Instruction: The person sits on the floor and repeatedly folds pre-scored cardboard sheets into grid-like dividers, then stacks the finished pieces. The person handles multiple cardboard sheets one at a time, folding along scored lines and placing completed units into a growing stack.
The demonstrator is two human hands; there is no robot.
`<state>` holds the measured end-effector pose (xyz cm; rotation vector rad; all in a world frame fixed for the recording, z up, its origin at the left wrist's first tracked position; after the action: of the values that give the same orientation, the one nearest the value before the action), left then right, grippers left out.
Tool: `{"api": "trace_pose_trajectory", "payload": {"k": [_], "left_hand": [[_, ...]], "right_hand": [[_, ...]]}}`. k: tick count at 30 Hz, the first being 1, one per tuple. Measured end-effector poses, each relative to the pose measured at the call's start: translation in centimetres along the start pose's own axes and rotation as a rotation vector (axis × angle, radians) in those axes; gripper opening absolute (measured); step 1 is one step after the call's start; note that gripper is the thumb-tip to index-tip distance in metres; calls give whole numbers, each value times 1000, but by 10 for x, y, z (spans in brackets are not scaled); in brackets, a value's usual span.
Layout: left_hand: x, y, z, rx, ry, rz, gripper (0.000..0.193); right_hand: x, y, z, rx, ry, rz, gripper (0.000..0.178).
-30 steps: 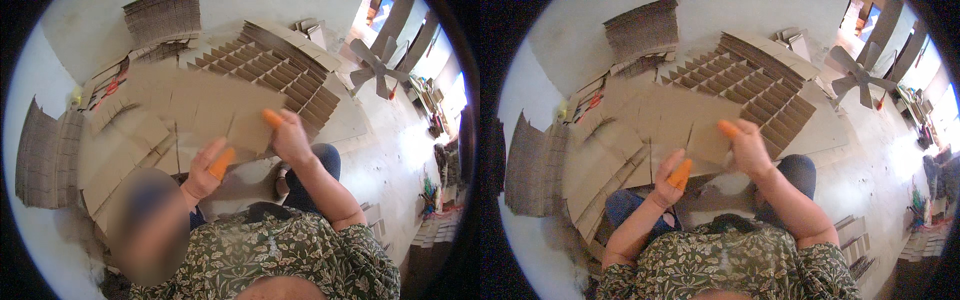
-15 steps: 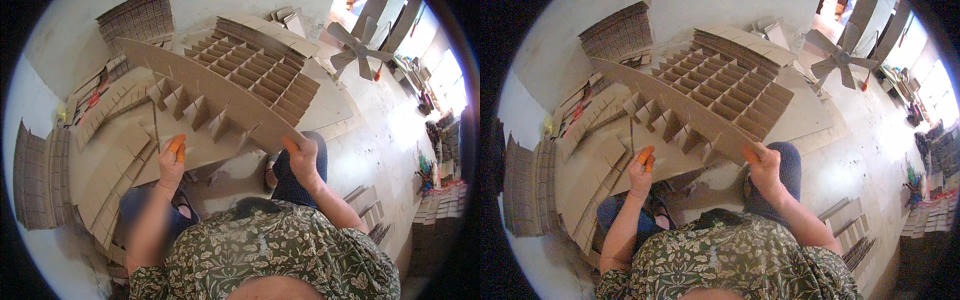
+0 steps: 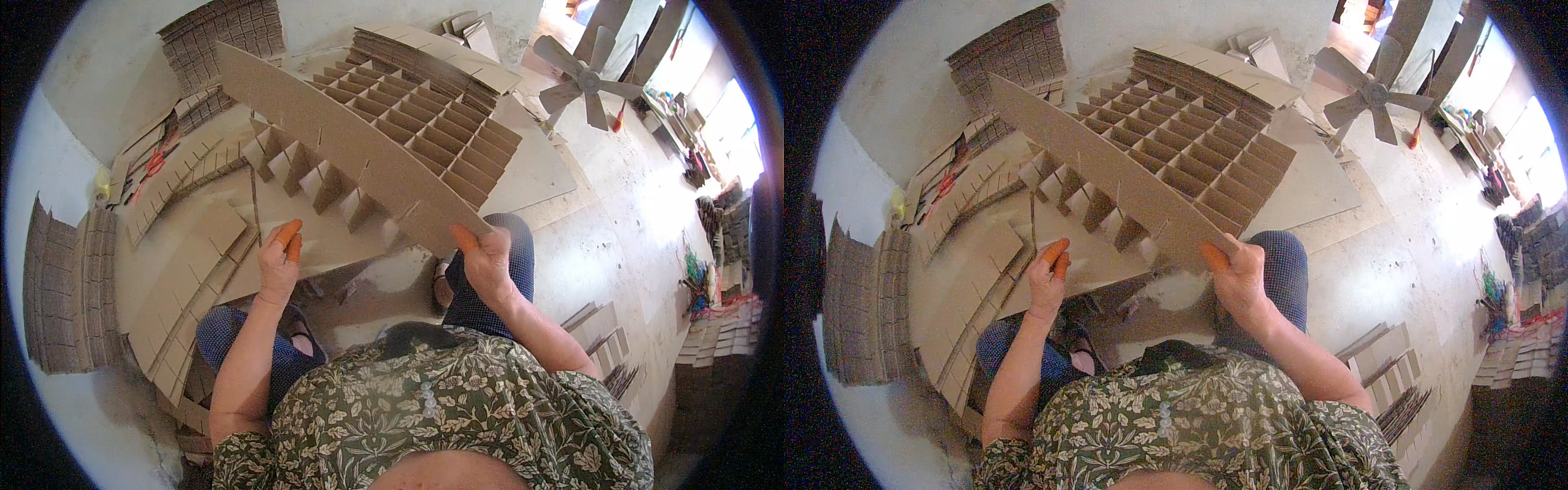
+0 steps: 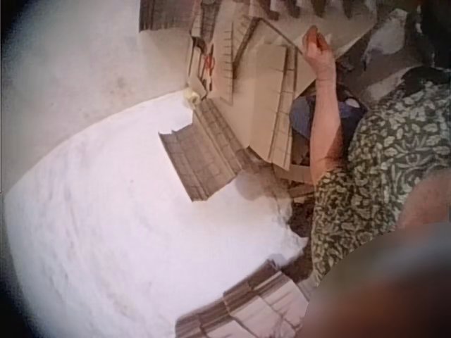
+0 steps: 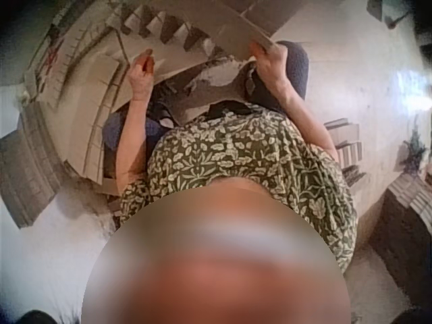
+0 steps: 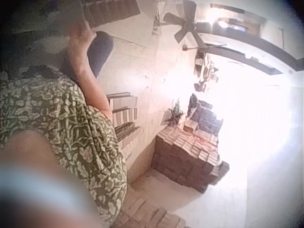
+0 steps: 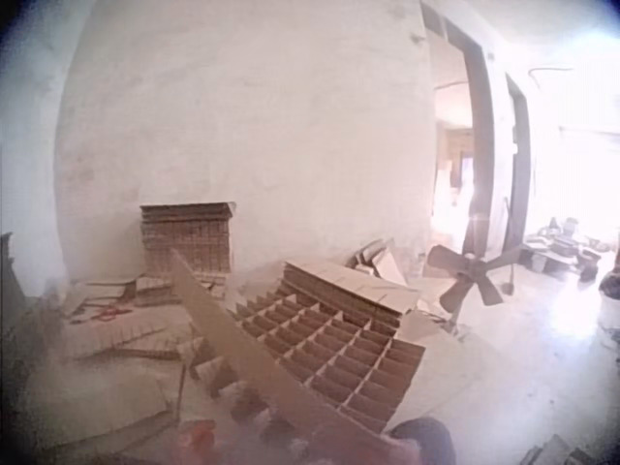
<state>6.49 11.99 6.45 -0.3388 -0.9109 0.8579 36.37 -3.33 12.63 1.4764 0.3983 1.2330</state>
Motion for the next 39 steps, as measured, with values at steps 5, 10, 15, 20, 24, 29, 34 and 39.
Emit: {"api": "trace_pose_trajectory", "payload": {"k": [5, 10, 15, 20, 24, 29, 34, 39], "left_hand": [[1, 0, 0, -9, 1, -13, 23], [1, 2, 0, -38, 30, 33, 23], [2, -3, 1, 12, 20, 4, 22], [4, -3, 2, 0, 14, 28, 21], [4, 4, -2, -1, 29, 33, 21], [5, 5, -1, 22, 14, -2, 21], [2, 13, 2, -30, -46, 26, 20], [3, 16, -2, -1, 9, 60, 19]], "right_hand": [[3, 4, -1, 23, -20, 13, 12], [5, -20, -9, -145, 65, -107, 10], [6, -11, -9, -15, 43, 15, 10], [3, -16, -12, 32, 1, -42, 10], [-8, -41, -15, -158, 33, -27, 10], [-14, -43, -26, -197, 91, -18, 13], [-4, 10, -15, -226, 91, 40, 36], [19, 52, -42, -474, 302, 337, 62]]}}
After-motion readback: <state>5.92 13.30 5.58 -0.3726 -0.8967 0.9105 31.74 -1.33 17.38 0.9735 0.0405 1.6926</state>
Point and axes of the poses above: each hand's wrist, its own x-axis towards the middle knuckle, its own z-axis out of the back of the hand, y = z × x, the point moved 10 cm from there along x, towards the middle knuckle, and after that the axes turned 7 degrees about x, right-handed, at the moved point
